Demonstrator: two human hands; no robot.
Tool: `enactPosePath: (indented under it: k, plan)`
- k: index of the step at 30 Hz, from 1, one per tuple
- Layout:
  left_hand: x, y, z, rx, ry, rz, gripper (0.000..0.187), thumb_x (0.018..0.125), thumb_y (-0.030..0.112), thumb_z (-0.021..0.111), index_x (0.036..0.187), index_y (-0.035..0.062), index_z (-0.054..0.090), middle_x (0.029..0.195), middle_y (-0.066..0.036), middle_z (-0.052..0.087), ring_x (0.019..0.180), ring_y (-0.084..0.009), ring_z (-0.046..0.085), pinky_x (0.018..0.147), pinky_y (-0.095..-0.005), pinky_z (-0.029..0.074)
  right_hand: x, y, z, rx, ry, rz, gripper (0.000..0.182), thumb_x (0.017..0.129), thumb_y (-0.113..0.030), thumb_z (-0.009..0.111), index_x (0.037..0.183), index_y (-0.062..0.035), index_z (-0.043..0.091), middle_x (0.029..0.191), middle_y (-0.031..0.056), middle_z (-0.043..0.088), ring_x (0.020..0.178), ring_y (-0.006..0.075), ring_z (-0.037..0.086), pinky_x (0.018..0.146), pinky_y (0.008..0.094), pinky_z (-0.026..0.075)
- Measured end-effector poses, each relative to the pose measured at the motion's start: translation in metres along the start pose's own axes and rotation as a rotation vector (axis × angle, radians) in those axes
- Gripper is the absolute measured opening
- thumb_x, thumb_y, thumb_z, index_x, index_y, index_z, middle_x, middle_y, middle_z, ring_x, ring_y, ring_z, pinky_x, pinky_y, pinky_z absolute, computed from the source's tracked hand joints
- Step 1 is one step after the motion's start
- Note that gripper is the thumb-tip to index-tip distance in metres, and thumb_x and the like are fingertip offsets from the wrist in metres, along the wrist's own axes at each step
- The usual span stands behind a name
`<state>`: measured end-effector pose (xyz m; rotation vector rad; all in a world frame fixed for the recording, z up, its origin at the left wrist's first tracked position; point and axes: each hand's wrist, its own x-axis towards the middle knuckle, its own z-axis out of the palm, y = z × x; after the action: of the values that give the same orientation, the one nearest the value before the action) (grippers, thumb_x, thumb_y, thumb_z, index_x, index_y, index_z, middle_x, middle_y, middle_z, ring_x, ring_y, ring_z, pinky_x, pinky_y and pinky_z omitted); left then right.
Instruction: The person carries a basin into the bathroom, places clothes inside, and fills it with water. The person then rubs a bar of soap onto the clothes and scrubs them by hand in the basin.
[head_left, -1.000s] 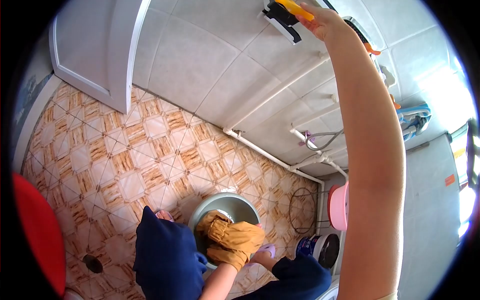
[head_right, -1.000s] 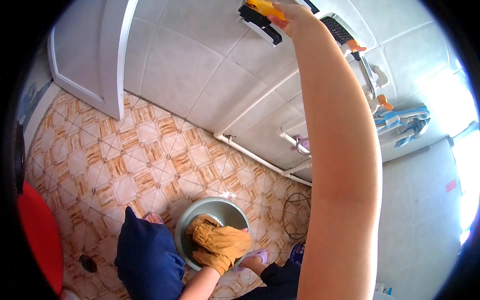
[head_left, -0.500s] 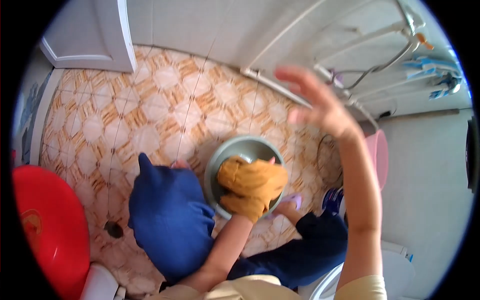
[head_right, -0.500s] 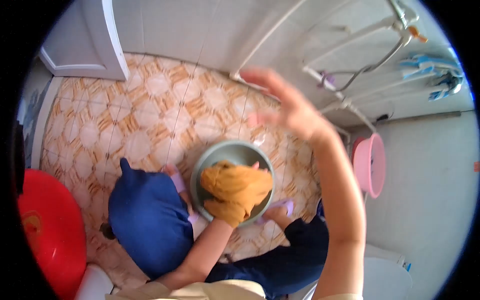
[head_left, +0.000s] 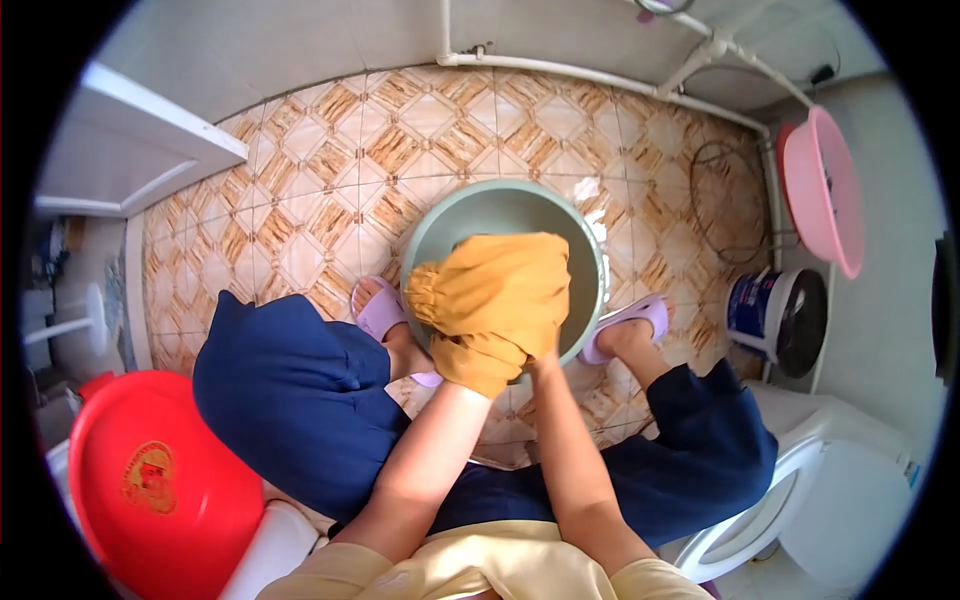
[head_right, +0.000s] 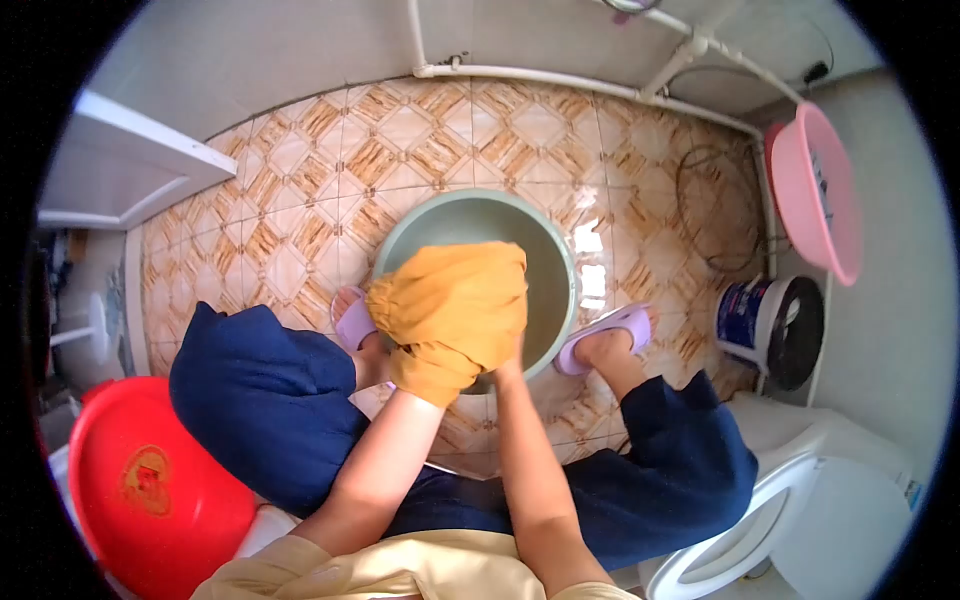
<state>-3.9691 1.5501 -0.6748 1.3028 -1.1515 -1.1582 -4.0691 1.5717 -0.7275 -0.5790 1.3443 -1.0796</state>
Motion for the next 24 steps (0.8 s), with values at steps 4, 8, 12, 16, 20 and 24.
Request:
enactPosePath:
  k: [4,8,12,16,20,24]
  plan:
    - [-0.007,-0.031,-0.013,-0.588,0.098,-0.279,0.051,0.095,0.030,0.047,0.139,0.0096,0.031,0.131,-0.006,0.048,0.118,-0.0205,0.047,0.096,-0.0363,0.041,0.031,-0.038,-0.041,0.657,0.027,-0.083,0.034,0.094,-0.024,0.044,0.119,-0.0034,0.053,0.111,0.0118,0.061,0.098,0.0254,0.061,0.087,0.0403,0.050]
    - [-0.037,-0.076,-0.005,-0.740,0.245,-0.520,0.050,0.095,0.031,0.047,0.138,0.0097,0.033,0.130,-0.006,0.049,0.117,-0.0207,0.048,0.093,-0.0368,0.044,0.057,-0.065,-0.026,0.246,0.027,-0.198,0.036,0.089,-0.020,0.047,0.120,-0.0020,0.051,0.109,0.0126,0.062,0.099,0.0266,0.061,0.089,0.0391,0.049]
    - [-0.056,-0.041,0.000,-0.201,0.271,-1.148,0.029,0.092,0.027,0.050,0.112,0.0062,0.047,0.103,-0.007,0.059,0.085,-0.0188,0.059,0.069,-0.0346,0.050,0.072,-0.039,-0.001,-0.448,-0.309,-0.185,0.049,0.078,-0.011,0.056,0.124,0.0008,0.046,0.111,0.0147,0.061,0.103,0.0287,0.059,0.092,0.0346,0.045]
    - [-0.075,-0.083,-0.034,0.122,0.498,-0.765,0.025,0.086,0.016,0.056,0.106,0.0035,0.048,0.094,-0.010,0.059,0.076,-0.0196,0.060,0.068,-0.0319,0.048,0.055,-0.039,-0.009,-0.544,-0.703,0.065,0.049,0.072,-0.004,0.057,0.121,-0.0043,0.054,0.117,0.0141,0.059,0.108,0.0246,0.056,0.093,0.0293,0.042]
    - [-0.005,-0.018,-0.016,0.877,0.334,-0.068,0.035,0.081,0.018,0.057,0.112,0.0041,0.048,0.114,-0.018,0.050,0.109,-0.0352,0.047,0.093,-0.0452,0.036,0.072,-0.017,-0.026,-0.515,0.053,-0.325,0.028,0.083,-0.016,0.054,0.109,-0.0084,0.061,0.110,0.0114,0.060,0.102,0.0272,0.057,0.089,0.0353,0.043]
    - [0.006,-0.043,0.002,1.265,0.024,0.036,0.055,0.085,0.029,0.054,0.134,0.0088,0.039,0.136,-0.020,0.036,0.128,-0.0362,0.033,0.105,-0.0486,0.027,0.079,0.001,-0.009,-0.866,0.312,0.082,0.061,0.082,-0.053,0.055,0.132,-0.0190,0.045,0.136,0.0149,0.041,0.126,0.0340,0.037,0.098,0.0529,0.034]
